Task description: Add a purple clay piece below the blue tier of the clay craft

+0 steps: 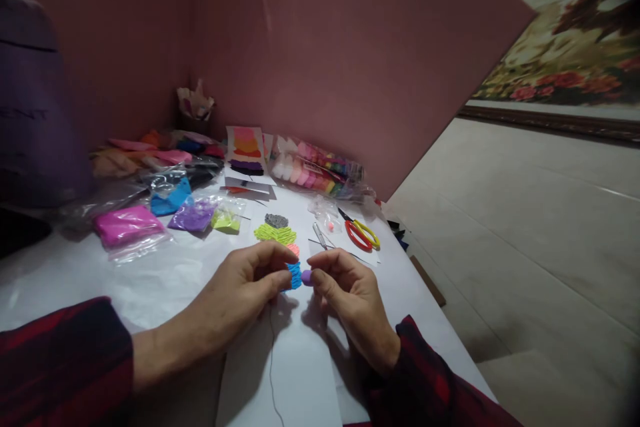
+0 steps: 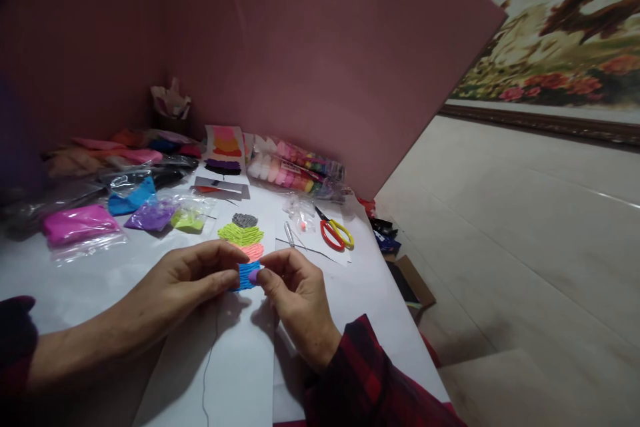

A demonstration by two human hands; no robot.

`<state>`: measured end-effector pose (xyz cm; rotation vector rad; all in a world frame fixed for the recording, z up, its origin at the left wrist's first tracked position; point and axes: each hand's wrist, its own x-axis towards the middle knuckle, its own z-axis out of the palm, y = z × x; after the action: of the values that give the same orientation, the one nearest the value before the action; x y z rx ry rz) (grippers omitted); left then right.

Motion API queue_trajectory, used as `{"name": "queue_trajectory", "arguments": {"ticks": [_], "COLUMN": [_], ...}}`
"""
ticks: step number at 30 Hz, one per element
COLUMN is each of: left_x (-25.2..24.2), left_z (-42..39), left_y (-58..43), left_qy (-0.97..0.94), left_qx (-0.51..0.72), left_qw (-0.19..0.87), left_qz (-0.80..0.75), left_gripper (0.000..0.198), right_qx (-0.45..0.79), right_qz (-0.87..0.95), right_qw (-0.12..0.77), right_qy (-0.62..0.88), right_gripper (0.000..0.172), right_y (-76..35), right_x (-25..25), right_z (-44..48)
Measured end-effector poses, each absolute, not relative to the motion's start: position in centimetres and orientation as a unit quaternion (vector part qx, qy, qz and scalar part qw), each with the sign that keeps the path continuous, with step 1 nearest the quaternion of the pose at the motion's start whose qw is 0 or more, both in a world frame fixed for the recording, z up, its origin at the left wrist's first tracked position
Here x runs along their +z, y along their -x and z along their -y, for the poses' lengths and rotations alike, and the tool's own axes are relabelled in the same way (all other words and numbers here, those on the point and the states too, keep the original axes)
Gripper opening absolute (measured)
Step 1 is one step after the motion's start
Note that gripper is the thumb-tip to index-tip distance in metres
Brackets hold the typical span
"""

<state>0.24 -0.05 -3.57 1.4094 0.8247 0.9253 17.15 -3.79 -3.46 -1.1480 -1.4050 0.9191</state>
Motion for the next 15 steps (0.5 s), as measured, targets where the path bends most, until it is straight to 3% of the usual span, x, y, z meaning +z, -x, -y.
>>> {"name": "queue_trajectory", "arguments": {"ticks": [5,15], "left_x": [-3.7,-3.4], "left_z": [0.2,-0.1], "left_y": [-0.4,-0.3], "left_qy": [-0.642,-0.587], "left_qx": [0.372,0.4], "left_qw": [0.602,0.623], "left_qz": [-0.295,-0.329], "left_gripper": [0.011,0.018], "right_qx": [0.439,0.269], "right_qz": [0.557,0.7], "right_qw": [0.529,0.472], "right_qy": [0.466,0.463], "right_gripper": [0.025,0.003], "right_y": [-16.5,-16.2], "right_x": [-3.9,-2.7], "right_z": [4.1,3.6]}}
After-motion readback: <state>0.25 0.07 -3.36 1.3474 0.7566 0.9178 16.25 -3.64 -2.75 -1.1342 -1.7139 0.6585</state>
